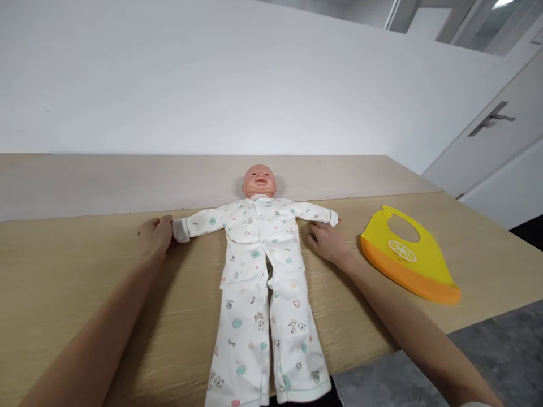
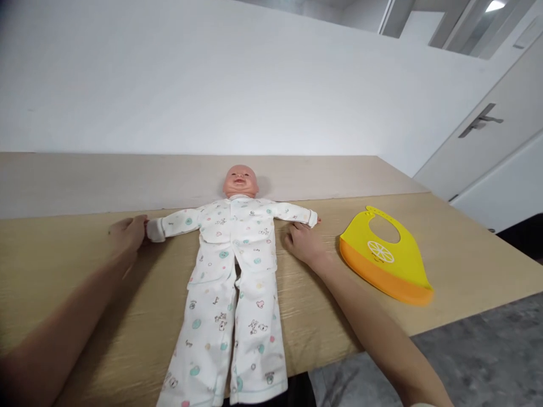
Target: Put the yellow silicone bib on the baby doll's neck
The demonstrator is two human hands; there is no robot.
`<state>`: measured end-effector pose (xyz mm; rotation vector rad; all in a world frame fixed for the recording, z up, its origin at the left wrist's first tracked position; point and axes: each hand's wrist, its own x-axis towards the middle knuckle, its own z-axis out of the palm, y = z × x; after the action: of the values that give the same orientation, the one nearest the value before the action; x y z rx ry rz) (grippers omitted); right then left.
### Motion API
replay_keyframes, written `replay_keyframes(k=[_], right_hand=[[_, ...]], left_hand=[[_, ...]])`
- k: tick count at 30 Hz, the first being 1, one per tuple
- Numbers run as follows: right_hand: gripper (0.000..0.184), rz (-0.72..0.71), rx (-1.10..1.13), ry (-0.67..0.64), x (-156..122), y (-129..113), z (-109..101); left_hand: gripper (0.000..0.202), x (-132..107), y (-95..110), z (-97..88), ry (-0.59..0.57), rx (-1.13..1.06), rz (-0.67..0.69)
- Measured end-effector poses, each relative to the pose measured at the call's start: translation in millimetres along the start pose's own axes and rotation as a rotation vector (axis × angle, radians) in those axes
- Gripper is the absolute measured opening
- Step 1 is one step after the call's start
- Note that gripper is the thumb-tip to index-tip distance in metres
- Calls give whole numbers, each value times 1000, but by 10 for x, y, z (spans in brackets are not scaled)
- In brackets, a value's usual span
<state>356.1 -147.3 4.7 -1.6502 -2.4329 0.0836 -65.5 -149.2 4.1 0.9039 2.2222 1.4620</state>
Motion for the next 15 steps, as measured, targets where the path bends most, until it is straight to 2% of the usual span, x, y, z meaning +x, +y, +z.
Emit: replay_keyframes(k=[2,3,6,7,8,9,11,12,13,14,15], right_hand=[[25,-58,50,-43,-8,30,-51],[23,-75,68,-59,-9,43,-76],[20,-44,27,-45,-7,51,-151],[20,-13,-7,-21,-8,40,-179],[20,20,-28,8,-12,21,-210],[21,42,-20,33,-20,-4,-246],[28,7,115,7,-46,-64,-327],[35,-38,225,-72,-62,-94,-371],[41,-86,339,-203,-81,-122,-414],[47,-129,435,-366,-100,-146,-455],[51,-166,500,-529,-118,-165,-493]], left_hand=[[23,-49,14,-22,-20,170,89],[20,-81,44,-28,-16,226,179],[5,-245,244,-28,33,171,537],[4,-344,342,-29,23,131,614],[3,-476,446,-35,-48,87,642],[8,-645,549,-50,-192,79,613],[15,-1084,717,-113,-612,133,528],[19,-1339,770,-161,-833,116,499],[26,-1601,799,-214,-983,102,474],[31,-1856,806,-268,-1063,93,519],[30,-2090,795,-318,-1099,115,641]])
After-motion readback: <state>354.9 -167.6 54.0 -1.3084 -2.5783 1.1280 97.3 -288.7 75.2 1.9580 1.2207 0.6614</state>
